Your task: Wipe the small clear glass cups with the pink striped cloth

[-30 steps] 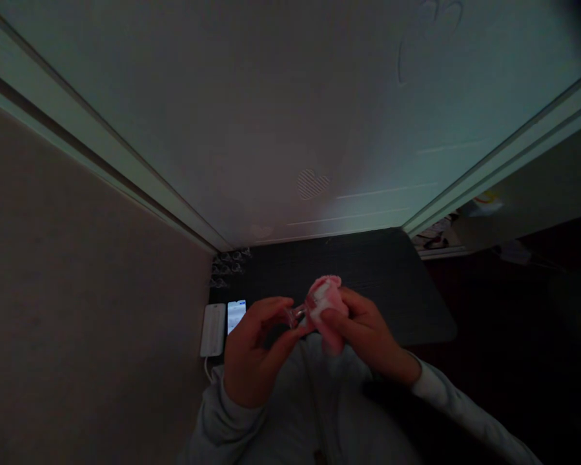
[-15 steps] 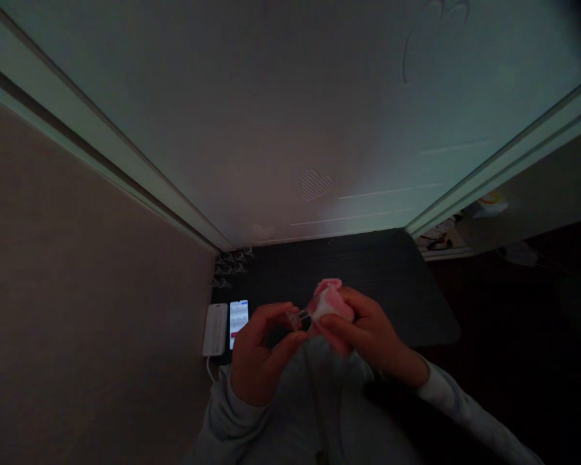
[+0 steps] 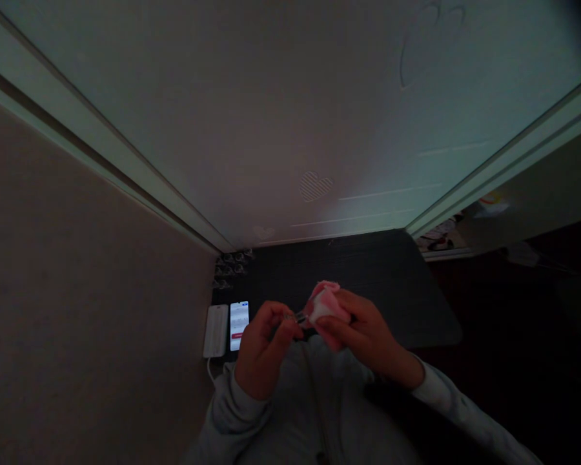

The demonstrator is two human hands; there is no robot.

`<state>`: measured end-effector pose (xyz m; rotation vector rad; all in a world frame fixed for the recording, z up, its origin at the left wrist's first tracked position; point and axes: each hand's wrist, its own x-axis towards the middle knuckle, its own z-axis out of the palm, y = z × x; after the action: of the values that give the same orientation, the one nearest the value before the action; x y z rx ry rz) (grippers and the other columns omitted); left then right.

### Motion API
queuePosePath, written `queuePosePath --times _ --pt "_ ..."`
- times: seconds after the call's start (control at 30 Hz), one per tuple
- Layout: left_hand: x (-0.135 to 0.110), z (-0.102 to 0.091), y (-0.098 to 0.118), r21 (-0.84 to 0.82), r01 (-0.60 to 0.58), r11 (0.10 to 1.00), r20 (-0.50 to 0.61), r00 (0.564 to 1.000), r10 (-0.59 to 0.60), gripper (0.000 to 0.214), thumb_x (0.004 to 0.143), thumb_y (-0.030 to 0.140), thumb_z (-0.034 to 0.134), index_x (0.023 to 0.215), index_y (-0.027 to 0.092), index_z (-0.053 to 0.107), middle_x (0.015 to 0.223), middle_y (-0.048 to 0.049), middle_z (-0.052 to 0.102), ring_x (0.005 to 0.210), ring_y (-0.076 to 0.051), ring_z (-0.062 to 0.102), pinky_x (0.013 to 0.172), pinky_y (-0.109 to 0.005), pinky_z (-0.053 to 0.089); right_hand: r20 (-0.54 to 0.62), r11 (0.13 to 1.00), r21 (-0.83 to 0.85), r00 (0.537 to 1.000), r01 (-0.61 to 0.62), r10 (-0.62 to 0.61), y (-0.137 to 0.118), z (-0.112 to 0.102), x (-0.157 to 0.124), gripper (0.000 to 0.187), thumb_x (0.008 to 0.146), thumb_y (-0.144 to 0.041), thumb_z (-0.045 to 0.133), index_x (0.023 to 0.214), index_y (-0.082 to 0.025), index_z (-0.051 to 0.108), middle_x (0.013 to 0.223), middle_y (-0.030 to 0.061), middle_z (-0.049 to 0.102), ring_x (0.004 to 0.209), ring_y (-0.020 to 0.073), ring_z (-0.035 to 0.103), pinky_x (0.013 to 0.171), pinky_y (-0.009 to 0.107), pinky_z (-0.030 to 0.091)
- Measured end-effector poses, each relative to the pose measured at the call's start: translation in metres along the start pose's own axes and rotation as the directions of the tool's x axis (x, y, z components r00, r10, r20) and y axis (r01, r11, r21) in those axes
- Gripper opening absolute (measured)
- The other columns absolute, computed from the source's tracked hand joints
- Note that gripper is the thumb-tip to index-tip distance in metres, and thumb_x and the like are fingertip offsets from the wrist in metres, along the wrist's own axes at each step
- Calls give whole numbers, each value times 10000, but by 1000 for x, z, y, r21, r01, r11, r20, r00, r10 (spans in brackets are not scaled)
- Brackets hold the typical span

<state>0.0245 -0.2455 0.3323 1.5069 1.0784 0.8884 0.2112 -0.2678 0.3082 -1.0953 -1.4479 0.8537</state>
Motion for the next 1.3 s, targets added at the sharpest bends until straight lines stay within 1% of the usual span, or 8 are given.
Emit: queuePosePath --times 0.17,0.4,0.57,0.7,0.83,0.97,1.17,1.3 --pt "3 3 5 25 -14 1000 27 1000 13 574 908 727 453 704 215 613 615 -12 649 590 -187 564 629 -313 440 23 999 -31 1000 21 -20 2 1 -2 139 876 -259 604 756 -210 655 766 32 690 702 194 625 692 307 510" --pt "4 10 2 -23 -38 999 74 996 40 654 954 696 378 579 212 608 584 -31 605 609 -199 595 642 -326 468 -7 998 -64 1000 -27 27 3 2 -4 147 869 -261 556 756 -205 631 732 41 687 680 206 650 658 311 499" --pt "0 9 -2 -44 -89 995 34 995 91 499 910 662 535 978 187 668 734 -27 681 700 -197 649 679 -312 519 -115 995 -28 989 -98 94 4 3 -4 180 877 -292 549 729 -211 610 647 2 639 565 161 576 546 267 445" --pt "-2 8 -7 0 -123 992 3 992 123 462 748 365 830 1141 218 636 828 -10 721 775 -198 685 768 -319 540 -193 991 20 972 -130 132 7 5 -4 212 918 -322 527 771 -210 632 646 -9 644 546 148 564 518 252 434" --pt "-1 7 -8 61 -135 989 -27 990 137 284 766 185 764 1034 239 684 845 1 746 762 -183 700 767 -312 532 -184 991 72 975 -113 124 9 7 -5 307 971 -401 487 767 -216 624 658 -9 640 566 152 571 532 257 453" --pt "-2 6 -6 86 -114 990 -35 992 118 220 763 207 774 963 228 686 801 -3 753 756 -200 706 760 -323 535 -142 986 101 979 -133 146 8 6 -5 285 958 -393 508 783 -211 639 686 2 656 587 156 582 542 258 465" --pt "-5 3 -6 68 -49 996 -27 998 51 263 864 317 708 1088 203 631 793 -18 774 791 -208 724 779 -319 516 -56 985 116 990 -126 133 8 2 -4 108 841 -282 629 825 -197 693 780 26 719 695 192 645 649 292 514" --pt "-3 2 -4 81 -34 996 -2 999 35 269 869 451 690 963 201 657 743 -13 737 720 -200 683 704 -300 492 -63 993 53 992 -105 108 7 1 -2 103 819 -286 652 806 -199 704 787 39 727 724 209 657 700 315 525"
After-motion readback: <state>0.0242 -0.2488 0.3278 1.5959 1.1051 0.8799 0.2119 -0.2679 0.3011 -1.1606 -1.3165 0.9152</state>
